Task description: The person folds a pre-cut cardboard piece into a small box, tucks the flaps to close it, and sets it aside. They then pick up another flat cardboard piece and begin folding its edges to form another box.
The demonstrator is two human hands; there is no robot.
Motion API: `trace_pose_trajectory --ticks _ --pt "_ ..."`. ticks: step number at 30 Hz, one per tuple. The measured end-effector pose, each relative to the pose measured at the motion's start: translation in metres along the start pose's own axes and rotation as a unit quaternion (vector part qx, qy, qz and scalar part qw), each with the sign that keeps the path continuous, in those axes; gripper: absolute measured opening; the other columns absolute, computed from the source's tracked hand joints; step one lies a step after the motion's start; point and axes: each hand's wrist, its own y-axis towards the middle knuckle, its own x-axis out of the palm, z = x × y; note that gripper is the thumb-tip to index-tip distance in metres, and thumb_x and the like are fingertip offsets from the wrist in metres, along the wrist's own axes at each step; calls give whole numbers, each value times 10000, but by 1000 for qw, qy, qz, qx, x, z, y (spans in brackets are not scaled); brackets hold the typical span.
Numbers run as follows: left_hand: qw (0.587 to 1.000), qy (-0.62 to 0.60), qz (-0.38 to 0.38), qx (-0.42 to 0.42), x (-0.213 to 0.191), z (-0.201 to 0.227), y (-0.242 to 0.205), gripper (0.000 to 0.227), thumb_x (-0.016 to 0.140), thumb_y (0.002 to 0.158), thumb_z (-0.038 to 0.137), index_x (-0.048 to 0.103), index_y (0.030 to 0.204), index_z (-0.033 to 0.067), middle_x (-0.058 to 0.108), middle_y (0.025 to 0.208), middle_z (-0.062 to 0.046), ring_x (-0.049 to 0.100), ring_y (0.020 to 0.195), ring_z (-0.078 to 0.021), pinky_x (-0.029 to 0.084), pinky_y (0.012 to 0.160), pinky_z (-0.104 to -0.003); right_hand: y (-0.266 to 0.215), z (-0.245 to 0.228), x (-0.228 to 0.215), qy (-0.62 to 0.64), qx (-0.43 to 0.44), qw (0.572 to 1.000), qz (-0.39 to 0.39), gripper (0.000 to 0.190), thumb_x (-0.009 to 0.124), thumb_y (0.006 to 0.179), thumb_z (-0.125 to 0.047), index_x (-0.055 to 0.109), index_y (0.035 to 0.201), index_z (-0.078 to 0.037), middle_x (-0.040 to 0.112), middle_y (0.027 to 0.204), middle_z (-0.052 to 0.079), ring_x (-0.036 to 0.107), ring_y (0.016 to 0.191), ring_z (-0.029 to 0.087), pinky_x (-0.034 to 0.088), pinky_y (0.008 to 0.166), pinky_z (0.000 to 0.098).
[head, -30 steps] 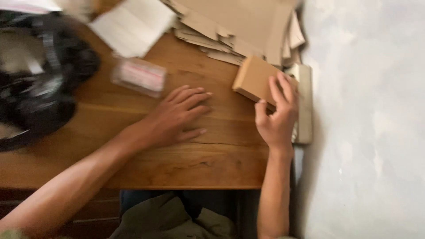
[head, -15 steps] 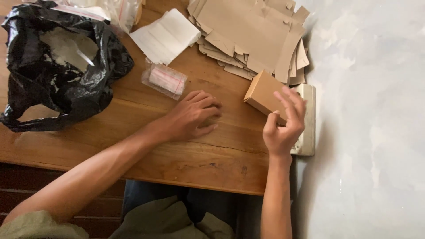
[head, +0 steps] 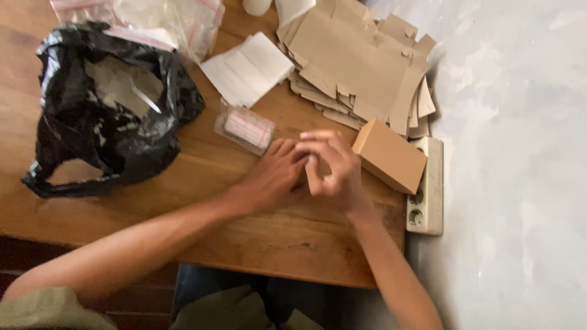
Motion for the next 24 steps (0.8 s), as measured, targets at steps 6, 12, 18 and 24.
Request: trace_pose_trajectory --ticks 6,12,18,24 --pt "999 -35 -29 -11 -14 3 4 459 725 820 366 655 1133 38 565 1167 -126 487 1194 -313 335 1091 -459 109 4 44 130 110 984 -53 186 679 892 -123 754 1058 -161 767 972 13 752 859 176 631 658 286" --pt "999 -36 10 8 -30 8 7 449 686 947 283 584 1274 -6 576 1194 -159 499 1057 -341 400 980 -462 196 -21 87 208 349 894 -186 963 571 811 -561 302 1553 -9 464 1561 165 674 650 143 626 590 301" --pt "999 -36 12 9 -25 6 4 361 662 959 274 615 1184 -5 593 1206 -177 513 1107 -366 405 1016 -481 225 -4 124 195 394 881 -176 753 530 763 -652 641 1307 -144 366 580 -116 449 571 55 402 657 250" --pt "1000 5 0 20 -23 0 3 686 890 690 332 584 1210 6 577 1222 -172 507 1086 -349 404 1029 -458 223 38 163 281 358 868 -200 451 626 955 -429 503 583 -204 378 461 -87 369 377 75 337 408 245"
